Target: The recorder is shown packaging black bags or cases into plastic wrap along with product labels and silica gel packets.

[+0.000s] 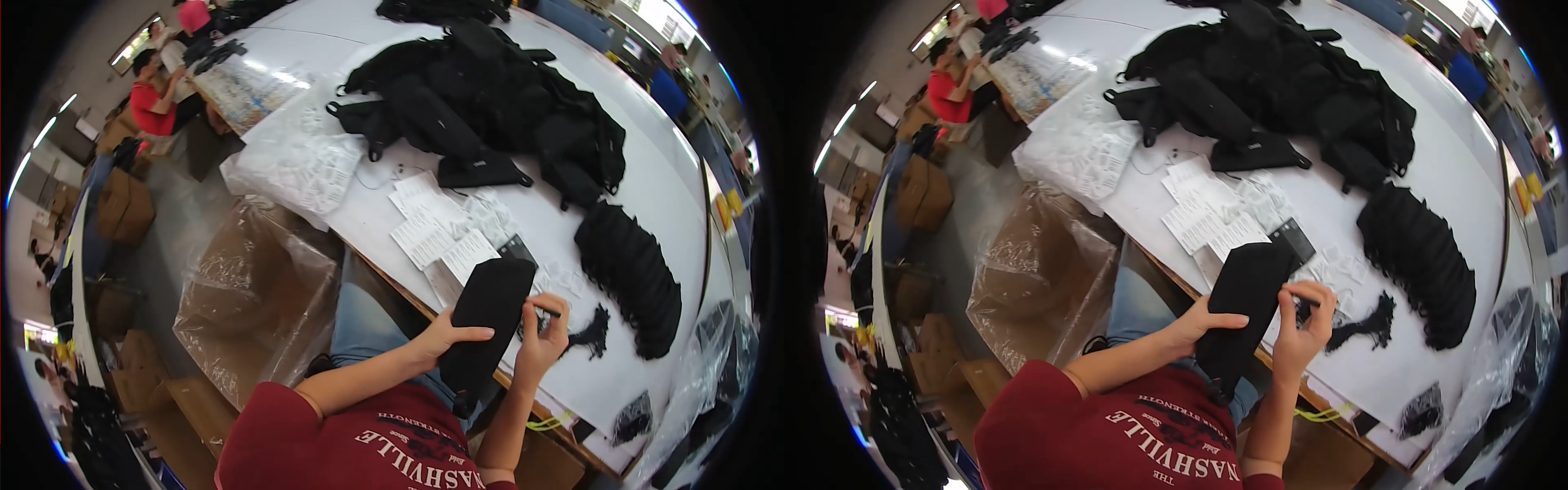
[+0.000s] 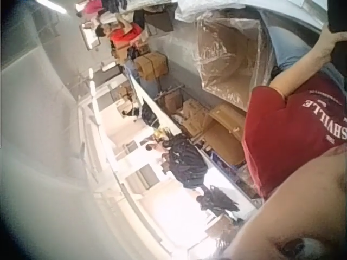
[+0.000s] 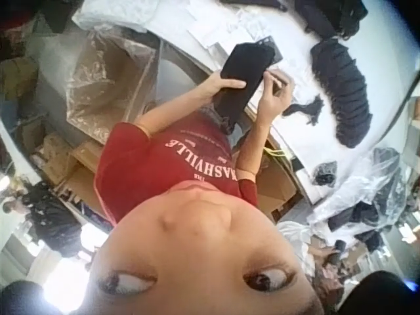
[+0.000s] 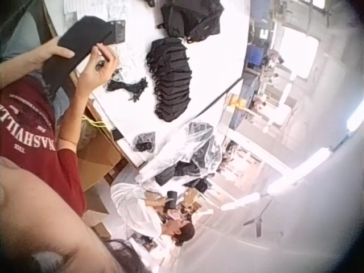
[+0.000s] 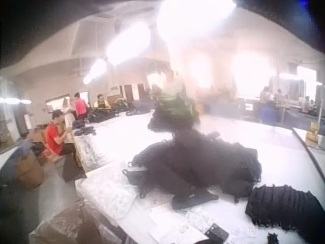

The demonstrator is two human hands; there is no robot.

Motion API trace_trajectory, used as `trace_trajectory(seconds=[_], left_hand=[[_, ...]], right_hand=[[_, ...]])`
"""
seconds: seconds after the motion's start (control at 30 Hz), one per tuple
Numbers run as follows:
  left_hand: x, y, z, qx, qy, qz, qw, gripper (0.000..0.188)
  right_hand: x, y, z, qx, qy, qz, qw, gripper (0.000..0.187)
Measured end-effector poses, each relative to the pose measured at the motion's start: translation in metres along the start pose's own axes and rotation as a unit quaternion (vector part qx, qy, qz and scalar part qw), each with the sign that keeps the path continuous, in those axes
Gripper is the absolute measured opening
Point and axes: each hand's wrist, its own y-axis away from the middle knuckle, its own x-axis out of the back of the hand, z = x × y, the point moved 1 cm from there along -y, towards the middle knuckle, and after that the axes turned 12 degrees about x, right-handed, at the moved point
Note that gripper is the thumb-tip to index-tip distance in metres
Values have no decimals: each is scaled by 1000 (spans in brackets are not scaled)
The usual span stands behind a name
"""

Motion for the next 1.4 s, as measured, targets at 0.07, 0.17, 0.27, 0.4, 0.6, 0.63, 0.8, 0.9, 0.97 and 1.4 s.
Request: trace_trajectory(seconds=[0.07,0.17,0.27,0.4,0.6,0.63,0.8,0.9,0.97,1.4], left_hand=[[7,2,12,-7,51,15,999,39],[13,-13,30,23,97,10,995,29],[23,-6,62,-31,120,105,987,26],[44,-8,77,-46,130,34,990,32],[41,-21,64,-65,152,-14,986,26],[46,-21,63,-67,140,-74,985,25],[29,-12,65,-105,93,68,988,31],[18,2,65,-119,47,94,987,38],[8,8,57,-68,94,17,993,37],[33,-1,71,-184,-373,-38,909,46]], right_hand=[[-5,6,-5,29,5,-81,996,13],[4,12,-28,16,29,-158,987,13],[-15,1,-29,12,-15,-214,977,13],[-26,-11,-31,17,-69,-250,966,9],[-16,-3,-32,-13,-78,-269,960,9],[-15,-2,-33,-19,-81,-278,957,9],[-6,-3,-32,53,64,-228,970,27],[3,-2,-49,135,209,-297,922,59],[-4,9,-43,159,255,-332,894,61],[66,23,-10,-189,-206,-114,953,37]])
